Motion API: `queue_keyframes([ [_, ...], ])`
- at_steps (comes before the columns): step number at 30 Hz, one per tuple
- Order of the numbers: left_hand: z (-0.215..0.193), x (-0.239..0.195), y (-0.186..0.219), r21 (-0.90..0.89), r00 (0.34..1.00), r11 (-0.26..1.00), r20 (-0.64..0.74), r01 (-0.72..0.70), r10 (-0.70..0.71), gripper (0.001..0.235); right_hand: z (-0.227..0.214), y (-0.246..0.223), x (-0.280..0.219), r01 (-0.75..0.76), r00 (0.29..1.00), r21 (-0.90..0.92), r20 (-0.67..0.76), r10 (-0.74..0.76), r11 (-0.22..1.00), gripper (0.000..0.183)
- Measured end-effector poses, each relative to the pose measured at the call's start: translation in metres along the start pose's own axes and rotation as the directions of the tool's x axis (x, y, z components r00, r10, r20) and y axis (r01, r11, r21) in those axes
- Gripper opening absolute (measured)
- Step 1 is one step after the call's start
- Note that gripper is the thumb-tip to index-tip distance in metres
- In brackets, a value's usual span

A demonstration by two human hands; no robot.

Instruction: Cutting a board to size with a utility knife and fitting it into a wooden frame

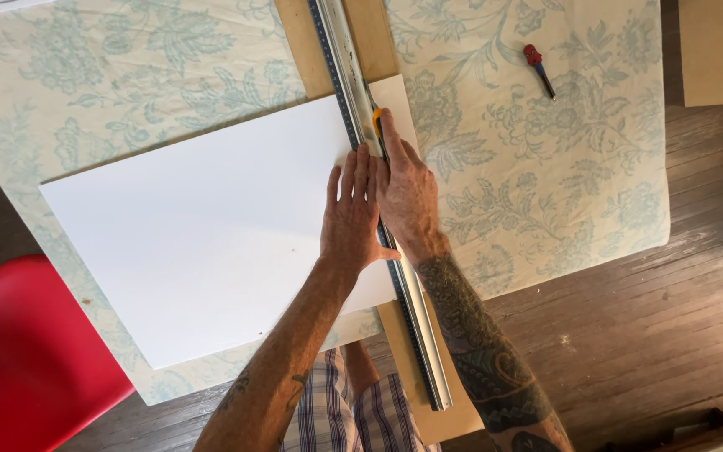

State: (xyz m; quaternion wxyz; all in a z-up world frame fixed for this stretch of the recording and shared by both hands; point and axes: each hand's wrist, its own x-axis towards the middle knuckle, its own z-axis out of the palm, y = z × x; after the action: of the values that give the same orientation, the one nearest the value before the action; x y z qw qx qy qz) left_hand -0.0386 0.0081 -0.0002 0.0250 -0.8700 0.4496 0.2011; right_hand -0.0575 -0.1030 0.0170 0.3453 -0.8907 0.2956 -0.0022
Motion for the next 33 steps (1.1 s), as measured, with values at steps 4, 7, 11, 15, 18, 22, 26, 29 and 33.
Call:
queue_keyframes([
  [4,-0.001,0.0,-0.001,0.0,1.0,1.0,0.014,-0.006,0.006,0.166,0.002,0.001,-0.001,-0.006,1.0,-0.012,0.008,0.006,1.0,0.062],
  [7,0.0,0.001,-0.001,-0.009,1.0,1.0,-0.005,-0.006,0.006,0.165,0.006,0.003,-0.003,-0.02,1.0,-0.019,-0.003,0.02,1.0,0.062],
  [11,0.0,0.0,-0.001,-0.012,1.0,1.0,0.007,-0.01,0.01,0.166,0.008,0.004,-0.008,-0.02,1.0,-0.003,-0.006,0.02,1.0,0.061],
  [15,-0.002,0.001,0.0,-0.027,0.999,1.0,0.039,-0.009,0.01,0.166,0.006,0.006,-0.012,-0.022,1.0,0.041,-0.004,0.023,0.999,0.06],
  [18,-0.003,0.001,0.001,0.006,0.999,1.0,0.04,-0.007,0.007,0.168,0.01,0.011,-0.016,-0.027,0.999,0.004,-0.019,0.027,1.0,0.068],
  [22,-0.002,0.0,0.002,0.037,0.999,0.999,0.042,0.001,-0.002,0.169,0.007,0.011,-0.025,-0.028,1.0,0.012,-0.014,0.028,1.0,0.067],
  [26,-0.004,0.0,0.002,0.032,0.998,0.999,0.064,0.004,-0.006,0.167,0.007,0.019,-0.037,-0.026,1.0,0.022,-0.006,0.026,0.999,0.069],
  [29,-0.001,0.002,0.002,0.067,0.998,0.998,0.067,0.006,-0.011,0.164,-0.002,0.015,-0.051,0.002,1.0,0.04,-0.004,-0.002,0.999,0.069],
  [33,0.001,0.002,0.002,0.088,0.997,0.996,0.074,0.007,-0.013,0.164,-0.011,0.014,-0.072,0.002,1.0,0.059,0.013,-0.003,0.998,0.069],
])
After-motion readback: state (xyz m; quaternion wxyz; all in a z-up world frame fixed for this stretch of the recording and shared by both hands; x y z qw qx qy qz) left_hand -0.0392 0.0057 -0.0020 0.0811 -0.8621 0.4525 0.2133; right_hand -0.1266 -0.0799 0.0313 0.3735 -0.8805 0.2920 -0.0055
